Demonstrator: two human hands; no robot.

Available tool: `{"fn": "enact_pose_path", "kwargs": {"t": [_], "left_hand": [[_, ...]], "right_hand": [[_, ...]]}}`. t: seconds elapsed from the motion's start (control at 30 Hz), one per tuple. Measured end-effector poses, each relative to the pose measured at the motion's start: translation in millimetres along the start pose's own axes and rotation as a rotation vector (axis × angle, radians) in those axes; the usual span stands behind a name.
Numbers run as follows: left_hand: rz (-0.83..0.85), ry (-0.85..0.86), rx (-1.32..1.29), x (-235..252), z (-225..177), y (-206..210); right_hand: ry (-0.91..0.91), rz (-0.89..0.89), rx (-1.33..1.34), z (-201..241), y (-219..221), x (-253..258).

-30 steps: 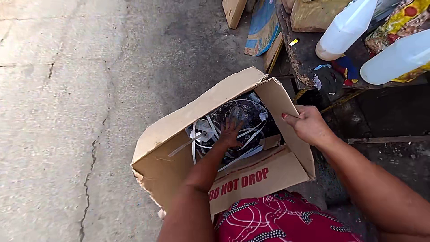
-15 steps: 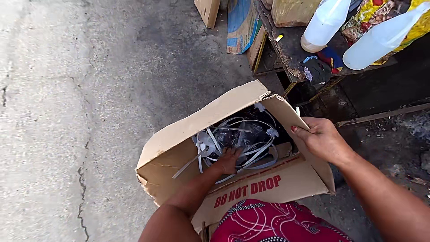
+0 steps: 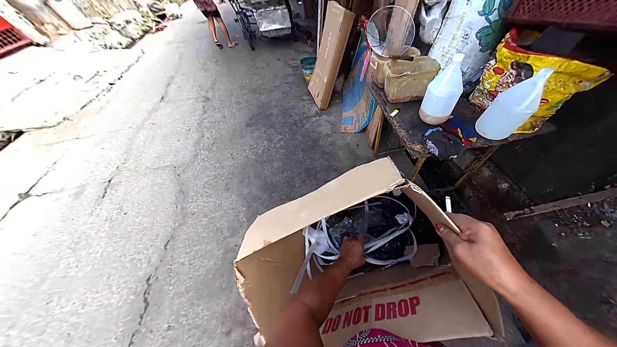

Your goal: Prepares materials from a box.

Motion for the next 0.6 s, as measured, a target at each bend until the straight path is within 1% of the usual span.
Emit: {"fn": "enact_pose_path", "kwargs": {"t": [0.1,0.23,0.33,0.4,0.47,0.6], "left_hand": [[0.013,0.076,0.003,-21,-41,-17],[0.043,0.181,0.004,-59,-102,-38],[0.083,0.210,-0.016,-79,-130,-48],[0.160,0.175,-0.014,-80,-128,-38],[0.220,0.118,-0.005,-74,-115,-16],[0.259,0.024,-0.053,-63,-85,32]], "right_hand": [[0.078,-0.053,0.028,-30,-22,-5],[0.198,-0.086,0.075,-77,-42,-21],[0.232,-0.105,0.101,-100,-51,-35],[0.217,-0.092,0.119,-106,-52,-45],[0.179,-0.087,0.121,-107,-54,-54],[0.120,-0.083,0.092,-106,-64,-69]]}}
Point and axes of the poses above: each hand's wrist, its own x-axis towards the middle knuckle, its own y-axis out of the palm, z = x × y, the point moved 10 cm from there along x, towards the middle knuckle, and after that the axes turned 12 degrees about y, right-handed, at the moved point
